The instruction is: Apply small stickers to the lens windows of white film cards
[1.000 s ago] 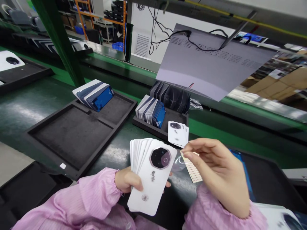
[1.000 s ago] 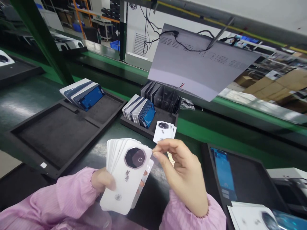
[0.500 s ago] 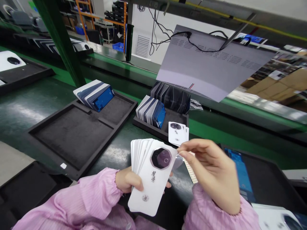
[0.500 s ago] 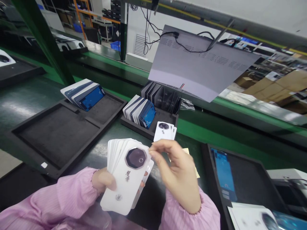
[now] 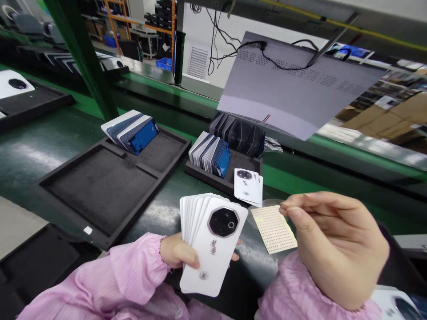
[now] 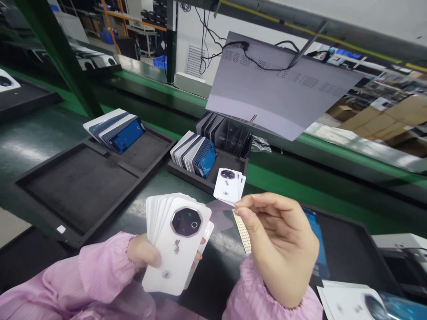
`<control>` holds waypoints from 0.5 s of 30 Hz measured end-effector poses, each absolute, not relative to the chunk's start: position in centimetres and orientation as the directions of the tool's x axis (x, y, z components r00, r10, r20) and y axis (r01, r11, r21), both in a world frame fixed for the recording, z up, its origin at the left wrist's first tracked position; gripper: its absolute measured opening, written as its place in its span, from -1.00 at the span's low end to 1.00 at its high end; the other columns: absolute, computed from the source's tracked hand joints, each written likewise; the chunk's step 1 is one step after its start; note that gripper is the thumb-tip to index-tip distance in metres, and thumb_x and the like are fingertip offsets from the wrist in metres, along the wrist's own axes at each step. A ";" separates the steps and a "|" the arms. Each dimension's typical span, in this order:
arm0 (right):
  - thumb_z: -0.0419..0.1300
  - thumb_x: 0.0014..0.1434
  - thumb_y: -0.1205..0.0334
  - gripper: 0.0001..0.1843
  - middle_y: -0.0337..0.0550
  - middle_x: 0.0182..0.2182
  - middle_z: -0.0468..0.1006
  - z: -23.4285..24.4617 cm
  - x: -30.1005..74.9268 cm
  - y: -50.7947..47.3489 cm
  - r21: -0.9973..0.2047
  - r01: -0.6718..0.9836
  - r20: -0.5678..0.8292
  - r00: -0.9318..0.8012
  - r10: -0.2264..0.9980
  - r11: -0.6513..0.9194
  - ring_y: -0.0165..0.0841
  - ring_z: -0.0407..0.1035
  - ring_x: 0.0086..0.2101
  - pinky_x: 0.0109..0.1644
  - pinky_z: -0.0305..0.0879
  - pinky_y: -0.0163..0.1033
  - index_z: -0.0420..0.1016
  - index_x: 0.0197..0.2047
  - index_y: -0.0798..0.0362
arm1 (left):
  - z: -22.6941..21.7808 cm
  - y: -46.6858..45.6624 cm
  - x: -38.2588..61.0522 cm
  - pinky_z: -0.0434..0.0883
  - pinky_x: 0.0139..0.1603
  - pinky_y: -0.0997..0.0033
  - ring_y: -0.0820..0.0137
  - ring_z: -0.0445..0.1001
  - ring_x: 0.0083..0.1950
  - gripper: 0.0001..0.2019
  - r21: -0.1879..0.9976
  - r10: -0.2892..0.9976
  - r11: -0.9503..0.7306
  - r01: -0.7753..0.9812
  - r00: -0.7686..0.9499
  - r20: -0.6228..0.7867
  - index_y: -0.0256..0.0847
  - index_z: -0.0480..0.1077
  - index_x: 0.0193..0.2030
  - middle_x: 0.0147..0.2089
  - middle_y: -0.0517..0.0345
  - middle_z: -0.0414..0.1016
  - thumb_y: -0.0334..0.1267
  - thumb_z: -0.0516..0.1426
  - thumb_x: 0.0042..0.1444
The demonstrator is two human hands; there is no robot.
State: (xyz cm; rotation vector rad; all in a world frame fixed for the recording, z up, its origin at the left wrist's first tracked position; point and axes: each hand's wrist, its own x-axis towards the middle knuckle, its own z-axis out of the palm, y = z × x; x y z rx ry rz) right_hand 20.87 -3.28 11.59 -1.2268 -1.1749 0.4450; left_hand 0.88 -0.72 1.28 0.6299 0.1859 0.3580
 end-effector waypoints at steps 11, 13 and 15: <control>0.31 -0.04 0.41 -0.74 -0.24 -0.39 0.55 11.3 21.0 -3.3 -0.891 0.326 0.426 0.357 0.831 0.316 -0.38 0.44 -0.39 -0.34 0.41 -0.29 0.43 -0.25 -0.01 | 1.4 -0.7 0.9 0.25 0.05 0.01 -0.03 0.30 0.13 -0.22 0.611 0.386 0.740 -0.281 0.921 -0.044 -0.25 0.26 0.14 0.10 -0.08 0.38 -0.45 0.12 -0.40; 0.31 -0.05 0.40 -0.74 -0.24 -0.39 0.55 11.3 21.1 -3.3 -0.890 0.331 0.425 0.352 0.834 0.314 -0.37 0.45 -0.39 -0.34 0.41 -0.28 0.43 -0.25 -0.01 | 1.4 -0.7 1.0 0.27 0.04 0.04 -0.01 0.30 0.13 -0.23 0.608 0.392 0.739 -0.289 0.919 -0.040 -0.24 0.27 0.14 0.10 -0.06 0.38 -0.46 0.12 -0.40; 0.31 -0.05 0.40 -0.74 -0.23 -0.39 0.55 11.3 21.0 -3.3 -0.890 0.335 0.423 0.349 0.836 0.311 -0.37 0.45 -0.39 -0.34 0.41 -0.27 0.43 -0.25 0.00 | 1.3 -0.8 1.0 0.28 0.04 0.06 0.00 0.31 0.12 -0.23 0.603 0.391 0.742 -0.292 0.920 -0.037 -0.23 0.26 0.14 0.08 -0.06 0.40 -0.46 0.12 -0.40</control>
